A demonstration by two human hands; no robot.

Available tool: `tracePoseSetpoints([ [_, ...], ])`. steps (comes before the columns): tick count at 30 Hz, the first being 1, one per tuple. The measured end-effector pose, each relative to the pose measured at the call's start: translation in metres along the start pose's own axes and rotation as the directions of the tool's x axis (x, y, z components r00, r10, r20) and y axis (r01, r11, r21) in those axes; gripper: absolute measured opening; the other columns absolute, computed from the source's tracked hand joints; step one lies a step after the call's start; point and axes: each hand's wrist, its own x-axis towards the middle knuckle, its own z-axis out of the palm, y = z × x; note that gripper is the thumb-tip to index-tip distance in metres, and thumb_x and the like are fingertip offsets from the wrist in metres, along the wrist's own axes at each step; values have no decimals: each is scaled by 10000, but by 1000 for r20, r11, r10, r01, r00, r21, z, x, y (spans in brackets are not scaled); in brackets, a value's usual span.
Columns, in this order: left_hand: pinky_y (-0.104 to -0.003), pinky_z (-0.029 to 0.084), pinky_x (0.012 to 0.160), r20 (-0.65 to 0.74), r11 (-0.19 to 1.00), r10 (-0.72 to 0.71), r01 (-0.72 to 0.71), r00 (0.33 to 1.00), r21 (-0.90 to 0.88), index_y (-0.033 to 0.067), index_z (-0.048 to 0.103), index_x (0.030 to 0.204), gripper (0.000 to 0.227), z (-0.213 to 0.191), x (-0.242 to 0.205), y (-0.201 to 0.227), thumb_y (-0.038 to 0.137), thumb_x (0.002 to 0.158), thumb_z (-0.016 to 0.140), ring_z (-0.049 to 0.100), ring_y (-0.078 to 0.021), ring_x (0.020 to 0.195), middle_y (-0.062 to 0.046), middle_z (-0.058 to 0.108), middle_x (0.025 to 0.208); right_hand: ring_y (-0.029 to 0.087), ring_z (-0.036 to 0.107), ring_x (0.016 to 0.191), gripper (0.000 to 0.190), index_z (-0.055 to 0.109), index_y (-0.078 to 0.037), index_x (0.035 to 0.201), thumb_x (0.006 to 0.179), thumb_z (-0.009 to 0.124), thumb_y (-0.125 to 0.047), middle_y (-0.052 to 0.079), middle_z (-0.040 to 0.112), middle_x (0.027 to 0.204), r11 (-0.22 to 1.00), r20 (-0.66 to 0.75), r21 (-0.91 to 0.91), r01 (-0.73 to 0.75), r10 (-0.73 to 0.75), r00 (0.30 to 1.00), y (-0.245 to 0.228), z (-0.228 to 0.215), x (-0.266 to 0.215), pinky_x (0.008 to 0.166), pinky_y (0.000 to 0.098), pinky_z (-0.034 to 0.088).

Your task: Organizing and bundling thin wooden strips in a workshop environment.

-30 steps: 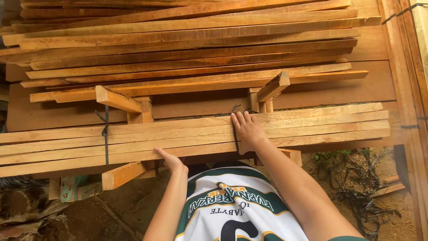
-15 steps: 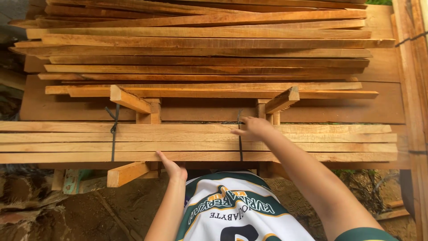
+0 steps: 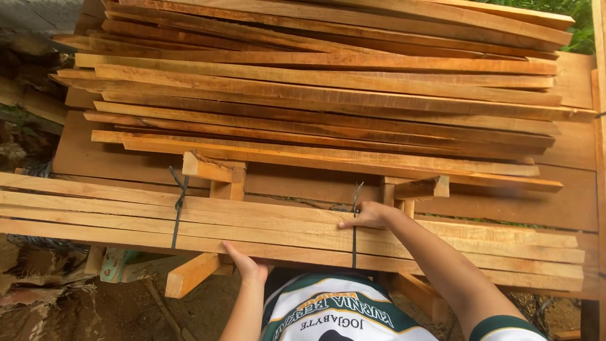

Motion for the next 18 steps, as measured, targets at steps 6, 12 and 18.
tracePoseSetpoints([
  [6,-644,239,1201,-117,996,32,-22,993,81,221,56,1651,1046,11,-5,3,809,793,163,163,-462,1538,-182,147,1696,453,254,1517,1327,466,-165,1531,443,543,-921,168,196,1676,1000,212,-6,12,-10,977,-6,-11,9,1212,684,238],
  [12,-612,348,1142,-135,996,43,-53,990,-71,208,219,1629,1015,16,-4,0,793,800,249,344,-427,1491,-166,312,1655,467,166,1538,1411,338,-128,1579,427,579,-905,189,92,1692,1000,237,17,24,-27,971,2,-6,21,1219,696,197],
  [18,-752,34,1177,-192,994,80,-65,978,87,336,-30,1644,1055,31,-29,7,827,734,181,-41,-422,1555,-92,-30,1725,476,261,1507,1477,292,-36,1568,422,610,-911,253,207,1645,1000,151,-5,18,-17,988,1,-6,10,1166,713,311],
])
